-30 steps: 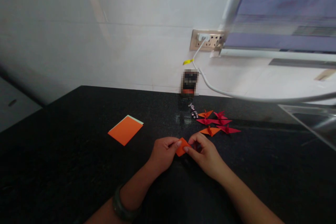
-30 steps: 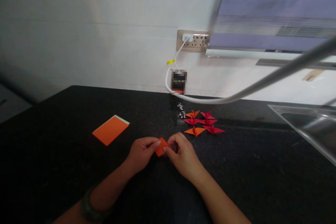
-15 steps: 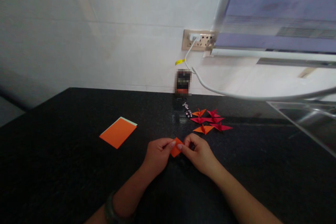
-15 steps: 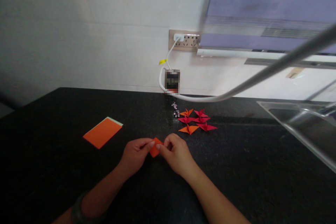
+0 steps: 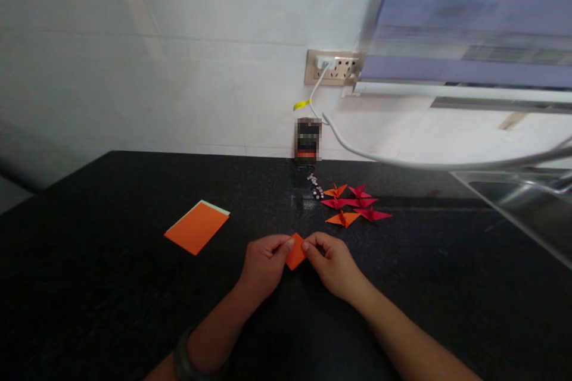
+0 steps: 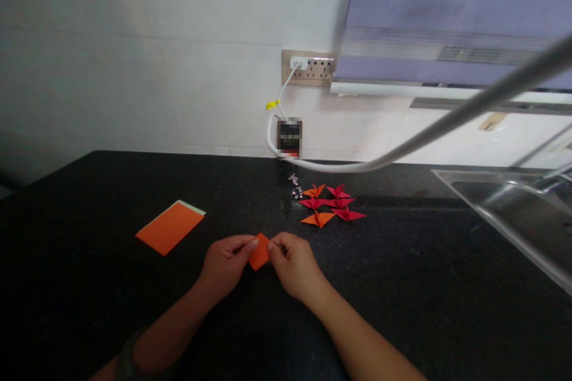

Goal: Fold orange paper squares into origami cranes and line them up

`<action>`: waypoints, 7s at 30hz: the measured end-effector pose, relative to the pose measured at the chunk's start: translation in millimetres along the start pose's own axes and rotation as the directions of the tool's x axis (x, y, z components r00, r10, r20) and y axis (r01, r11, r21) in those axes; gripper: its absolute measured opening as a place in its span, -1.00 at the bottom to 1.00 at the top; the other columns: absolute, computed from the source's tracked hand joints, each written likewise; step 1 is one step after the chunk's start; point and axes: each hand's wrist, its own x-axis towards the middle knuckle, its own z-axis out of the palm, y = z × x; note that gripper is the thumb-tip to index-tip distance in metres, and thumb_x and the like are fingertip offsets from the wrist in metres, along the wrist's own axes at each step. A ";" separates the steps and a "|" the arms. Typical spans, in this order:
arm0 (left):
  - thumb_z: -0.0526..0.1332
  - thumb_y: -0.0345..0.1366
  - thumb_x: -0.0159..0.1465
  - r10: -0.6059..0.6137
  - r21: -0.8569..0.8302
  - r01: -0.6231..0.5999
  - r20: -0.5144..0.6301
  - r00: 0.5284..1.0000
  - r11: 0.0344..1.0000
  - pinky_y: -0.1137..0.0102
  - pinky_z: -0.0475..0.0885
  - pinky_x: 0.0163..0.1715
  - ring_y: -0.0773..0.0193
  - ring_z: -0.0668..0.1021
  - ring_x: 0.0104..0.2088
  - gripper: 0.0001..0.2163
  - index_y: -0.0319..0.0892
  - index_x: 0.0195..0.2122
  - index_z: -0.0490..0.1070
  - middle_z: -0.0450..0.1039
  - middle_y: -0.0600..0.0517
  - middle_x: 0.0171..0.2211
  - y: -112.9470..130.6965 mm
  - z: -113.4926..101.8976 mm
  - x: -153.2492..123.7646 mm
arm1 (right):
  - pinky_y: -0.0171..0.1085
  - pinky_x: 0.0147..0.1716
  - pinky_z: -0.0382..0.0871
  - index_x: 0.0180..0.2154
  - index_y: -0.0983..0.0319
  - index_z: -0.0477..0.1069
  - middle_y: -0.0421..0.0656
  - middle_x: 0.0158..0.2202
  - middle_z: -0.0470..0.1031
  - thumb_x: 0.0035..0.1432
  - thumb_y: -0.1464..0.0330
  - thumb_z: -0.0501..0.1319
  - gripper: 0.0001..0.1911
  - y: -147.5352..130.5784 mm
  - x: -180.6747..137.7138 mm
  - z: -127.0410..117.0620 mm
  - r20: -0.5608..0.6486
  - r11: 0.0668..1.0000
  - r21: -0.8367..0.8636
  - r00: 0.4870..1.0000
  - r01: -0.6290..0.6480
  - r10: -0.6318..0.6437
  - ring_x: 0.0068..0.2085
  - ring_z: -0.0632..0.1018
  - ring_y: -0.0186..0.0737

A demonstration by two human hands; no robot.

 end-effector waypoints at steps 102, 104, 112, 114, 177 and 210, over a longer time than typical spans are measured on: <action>0.21 -0.34 0.01 -0.278 -0.408 0.340 0.205 0.939 0.847 0.39 0.36 -0.37 0.26 0.51 -0.40 -0.81 -0.24 -0.33 0.45 0.52 -0.02 -0.41 -3.0 4.2 7.9 | -0.32 -0.42 0.27 -0.42 0.24 0.40 -0.18 -0.48 0.37 0.10 0.34 0.09 -0.84 0.3 1.2 -6.1 -0.033 0.988 0.042 0.989 0.146 -0.144 -0.43 0.39 -0.31; 0.22 -0.32 0.01 -0.288 -0.446 0.359 0.221 0.932 0.820 0.39 0.36 -0.36 0.27 0.51 -0.40 -0.80 -0.25 -0.32 0.45 0.52 -0.02 -0.39 -2.4 3.4 7.4 | -0.36 -0.54 0.25 -0.43 0.25 0.37 -0.22 -0.54 0.36 0.08 0.31 0.10 -0.84 2.8 3.9 -5.3 -0.036 0.984 0.180 0.999 0.003 0.004 -0.52 0.37 -0.35; 0.19 -0.24 0.07 -0.266 -0.469 0.402 0.330 0.906 0.787 0.38 0.34 -0.38 0.27 0.49 -0.44 -0.79 -0.29 -0.37 0.46 0.51 -0.04 -0.43 -3.1 -3.3 8.0 | -0.33 -0.44 0.38 -0.26 0.25 0.36 -0.16 -0.39 0.47 0.04 0.31 0.14 -0.80 8.1 6.0 -6.1 -0.009 0.935 0.352 0.998 -0.048 0.054 -0.41 0.47 -0.30; 0.19 -0.24 0.07 -0.263 -0.501 0.415 0.346 0.900 0.759 0.39 0.33 -0.39 0.28 0.48 -0.45 -0.79 -0.29 -0.37 0.46 0.50 -0.04 -0.43 -4.4 -3.8 8.4 | -0.26 -0.30 0.39 -0.17 0.23 0.37 -0.11 -0.26 0.49 0.06 0.34 0.13 -0.75 9.4 5.7 -8.3 -0.036 0.954 0.297 0.999 0.041 -0.032 -0.28 0.49 -0.24; 0.22 -0.39 -0.03 -0.307 -0.593 0.459 0.344 0.887 0.661 0.47 0.25 -0.51 0.41 0.40 -0.58 -0.93 -0.30 -0.54 0.41 0.41 0.07 -0.62 -10.1 -8.4 14.8 | -0.26 -0.29 0.35 -0.10 0.12 0.41 -0.10 -0.11 0.44 0.15 0.45 0.07 -0.71 15.5 8.2 -24.6 0.328 0.669 -0.347 0.754 0.657 -0.569 -0.23 0.45 -0.26; 0.26 -0.29 -0.05 -0.231 -0.454 0.307 0.216 0.949 0.837 0.46 0.26 -0.50 0.37 0.41 -0.56 -0.87 -0.26 -0.53 0.42 0.42 0.07 -0.60 -11.6 -3.4 13.2 | -0.42 -0.58 0.21 -0.51 0.28 0.31 -0.24 -0.59 0.32 0.12 0.24 0.07 -0.73 17.5 6.8 -4.8 0.258 1.000 0.015 0.966 0.016 -0.019 -0.56 0.33 -0.41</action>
